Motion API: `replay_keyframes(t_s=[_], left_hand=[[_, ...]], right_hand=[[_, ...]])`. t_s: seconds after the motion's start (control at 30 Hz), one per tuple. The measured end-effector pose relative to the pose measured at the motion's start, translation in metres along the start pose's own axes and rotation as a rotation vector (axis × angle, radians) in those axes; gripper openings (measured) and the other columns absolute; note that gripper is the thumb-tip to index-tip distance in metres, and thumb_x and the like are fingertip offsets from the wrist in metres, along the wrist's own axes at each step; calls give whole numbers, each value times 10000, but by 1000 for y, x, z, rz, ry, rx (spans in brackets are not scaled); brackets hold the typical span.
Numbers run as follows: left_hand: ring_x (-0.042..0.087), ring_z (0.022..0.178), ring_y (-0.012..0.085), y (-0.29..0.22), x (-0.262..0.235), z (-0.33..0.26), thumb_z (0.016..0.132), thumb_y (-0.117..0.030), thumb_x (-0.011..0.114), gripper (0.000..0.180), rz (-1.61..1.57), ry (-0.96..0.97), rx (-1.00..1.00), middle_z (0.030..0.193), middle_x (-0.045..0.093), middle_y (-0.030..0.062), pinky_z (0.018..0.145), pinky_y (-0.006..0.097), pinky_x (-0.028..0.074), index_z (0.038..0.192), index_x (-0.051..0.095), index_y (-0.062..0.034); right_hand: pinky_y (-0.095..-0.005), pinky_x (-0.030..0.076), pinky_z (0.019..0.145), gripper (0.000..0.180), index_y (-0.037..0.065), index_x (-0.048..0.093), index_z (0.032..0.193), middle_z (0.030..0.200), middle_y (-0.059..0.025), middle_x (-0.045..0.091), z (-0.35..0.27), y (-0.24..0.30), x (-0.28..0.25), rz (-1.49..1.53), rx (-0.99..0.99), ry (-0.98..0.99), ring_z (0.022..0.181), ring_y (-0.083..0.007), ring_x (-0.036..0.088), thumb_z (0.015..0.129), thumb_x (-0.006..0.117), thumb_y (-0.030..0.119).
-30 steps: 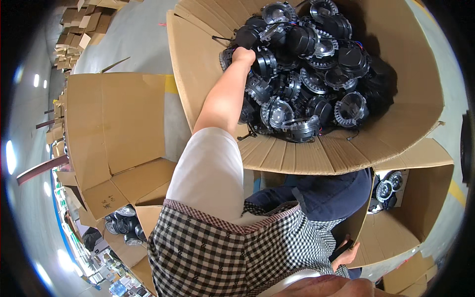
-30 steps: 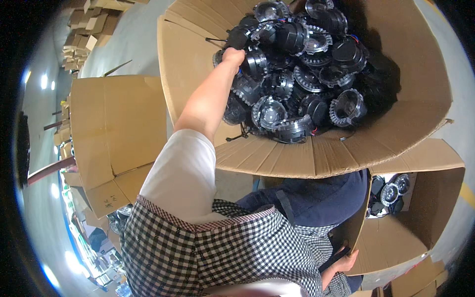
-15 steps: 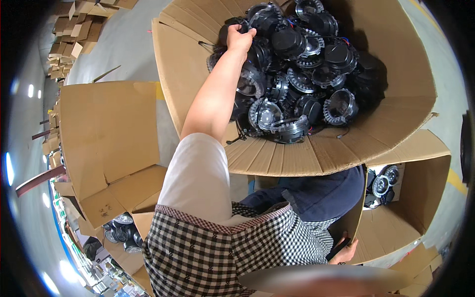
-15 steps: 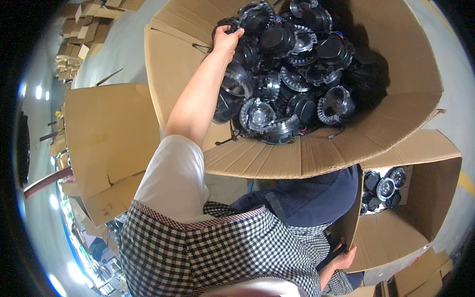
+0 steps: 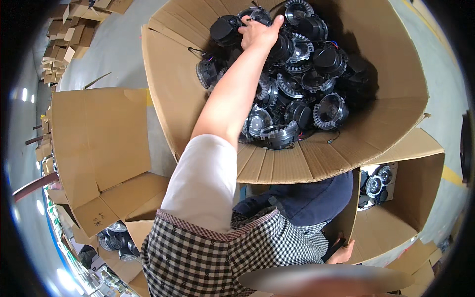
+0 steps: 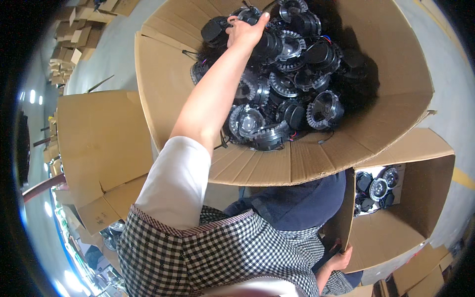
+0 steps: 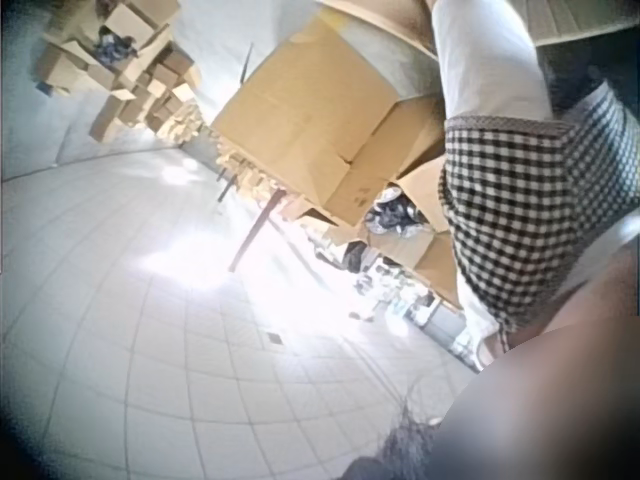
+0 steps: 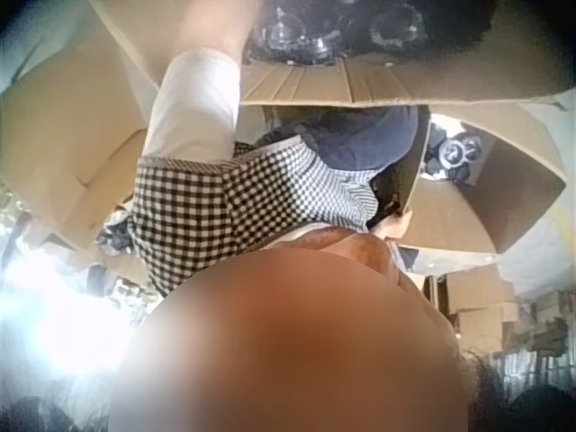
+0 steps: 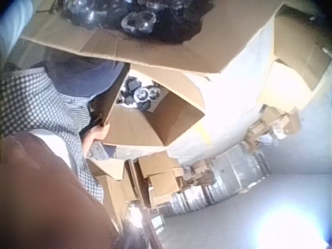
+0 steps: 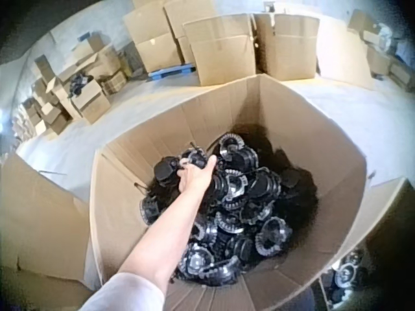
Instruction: The person packs circular black plastic parts into a cardboard box lined with grid-patterned paper by hand.
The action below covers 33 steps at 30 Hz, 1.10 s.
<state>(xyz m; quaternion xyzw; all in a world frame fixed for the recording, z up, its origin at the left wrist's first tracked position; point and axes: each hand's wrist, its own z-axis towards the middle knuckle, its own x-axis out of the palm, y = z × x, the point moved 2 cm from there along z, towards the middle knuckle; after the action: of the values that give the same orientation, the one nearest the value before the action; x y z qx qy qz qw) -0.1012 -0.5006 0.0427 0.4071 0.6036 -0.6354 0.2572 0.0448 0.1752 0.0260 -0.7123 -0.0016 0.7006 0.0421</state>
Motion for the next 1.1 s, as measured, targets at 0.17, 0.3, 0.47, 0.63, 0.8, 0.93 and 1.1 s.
replay_keyframes(t_s=[0.17, 0.3, 0.47, 0.63, 0.8, 0.93, 1.1], left_hand=[[621, 1051, 394, 5, 9, 18, 929, -380, 525, 534, -25, 11, -20, 1127, 615, 240, 882, 478, 502, 1271, 353, -8], [613, 1065, 399, 28, 1, 20, 945, -300, 487, 389, -28, 1, 79, 1095, 638, 261, 901, 486, 480, 1194, 468, -1], [597, 1105, 372, 48, -21, 29, 940, -171, 497, 292, -327, -58, 198, 1126, 632, 245, 931, 425, 459, 1158, 545, 18], [577, 757, 177, -21, -36, -21, 939, -169, 553, 165, -550, 174, 366, 815, 607, 56, 718, 338, 484, 1009, 598, -27], [379, 476, 15, -99, -121, -131, 979, -261, 561, 233, -971, 585, 650, 660, 459, -59, 387, 174, 282, 1101, 580, -62], [317, 529, 24, -175, -173, -221, 982, -175, 536, 265, -1076, 660, 848, 710, 443, -59, 448, 207, 215, 1181, 572, -4], [555, 616, 100, -211, -138, -336, 985, -175, 490, 207, -995, 737, 943, 719, 557, -29, 442, 207, 362, 1024, 629, -26]], right_hand=[[-411, 515, 659, 357, 166, 642, 1043, 921, -59, 696, -4, 6, 2, 52, -49, -29, 809, -297, 667, 742, 756, 319], [-411, 518, 669, 360, 154, 627, 1040, 923, -63, 684, -5, 10, 10, -36, -23, 0, 819, -294, 661, 742, 759, 306], [-404, 518, 671, 422, 120, 603, 1057, 916, -73, 672, 8, 11, 34, 47, -169, -103, 813, -302, 656, 718, 774, 304], [-422, 488, 788, 431, 87, 552, 1172, 1059, -120, 609, -5, -8, 78, 284, -232, -55, 968, -341, 593, 834, 625, 345], [-413, 496, 686, 370, 116, 593, 1040, 904, -83, 608, 1, 15, 64, 285, -273, -133, 835, -292, 613, 725, 667, 296], [-387, 497, 613, 321, 126, 603, 897, 777, -58, 597, 4, 24, 43, 224, -147, -101, 737, -259, 623, 693, 756, 320], [-370, 499, 599, 326, 146, 615, 909, 749, -27, 582, 0, 20, 44, 221, -146, -106, 715, -229, 622, 691, 754, 344]])
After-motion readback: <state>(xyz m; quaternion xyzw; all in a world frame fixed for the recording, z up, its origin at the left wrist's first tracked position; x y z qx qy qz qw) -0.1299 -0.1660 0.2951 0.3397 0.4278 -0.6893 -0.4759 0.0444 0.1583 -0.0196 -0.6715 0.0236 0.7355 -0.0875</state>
